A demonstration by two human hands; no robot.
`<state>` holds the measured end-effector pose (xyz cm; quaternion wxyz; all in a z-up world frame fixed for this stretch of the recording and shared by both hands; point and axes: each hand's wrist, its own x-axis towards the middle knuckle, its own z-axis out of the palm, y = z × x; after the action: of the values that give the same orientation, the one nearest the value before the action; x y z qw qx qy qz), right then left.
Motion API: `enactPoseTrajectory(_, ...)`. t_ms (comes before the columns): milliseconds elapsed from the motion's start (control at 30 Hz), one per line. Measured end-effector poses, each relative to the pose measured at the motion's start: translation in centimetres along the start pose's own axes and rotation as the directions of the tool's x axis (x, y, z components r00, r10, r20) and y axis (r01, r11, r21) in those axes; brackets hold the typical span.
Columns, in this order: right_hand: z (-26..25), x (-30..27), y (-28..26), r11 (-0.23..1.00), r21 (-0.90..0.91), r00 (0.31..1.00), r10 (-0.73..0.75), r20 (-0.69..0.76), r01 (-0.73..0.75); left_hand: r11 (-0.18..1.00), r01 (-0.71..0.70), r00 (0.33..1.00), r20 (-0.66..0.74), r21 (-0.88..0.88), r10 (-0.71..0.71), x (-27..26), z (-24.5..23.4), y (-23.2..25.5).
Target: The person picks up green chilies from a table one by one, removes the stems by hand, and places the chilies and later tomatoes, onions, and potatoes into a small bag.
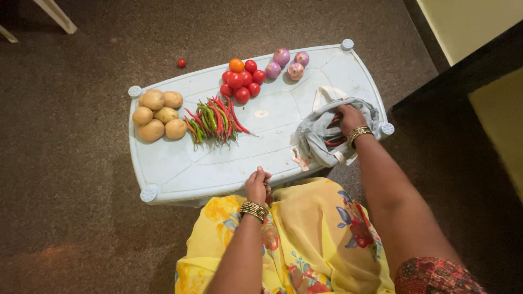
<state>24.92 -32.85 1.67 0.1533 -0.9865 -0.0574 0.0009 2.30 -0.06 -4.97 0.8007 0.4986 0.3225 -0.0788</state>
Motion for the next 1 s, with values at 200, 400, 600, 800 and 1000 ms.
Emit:
enactPoseTrajectory(200,-1.6,0.3,1.7,0.982,-0.117,0.988,-0.144,0.056,0.15,1.0,0.024,0.999,-0.022,-0.01,-0.024,-0.8,0.6,0.7)
enactPoseTrajectory(400,-3.8,1.2,2.4,0.904,-0.339,0.965,-0.242,0.1,0.262,1.0,0.009,1.0,-0.007,-0.01,-0.009,-0.7,0.6,0.8)
enactPoseTrajectory(600,-8.6,0.6,-1.0,0.882,-0.433,0.967,-0.089,0.237,0.187,1.0,-0.004,1.0,-0.006,-0.024,0.004,-0.9,0.7,1.0)
enactPoseTrajectory(800,-10.2,0.0,-2.5,0.817,-0.562,0.96,0.036,0.276,0.131,0.999,-0.014,1.0,0.001,-0.033,0.014,-0.7,0.8,1.0)
enactPoseTrajectory(1000,-11.2,-0.3,-2.9,0.728,-0.685,0.897,0.316,0.308,-0.021,1.0,0.004,1.0,-0.001,-0.02,-0.004,-1.1,1.1,1.3)
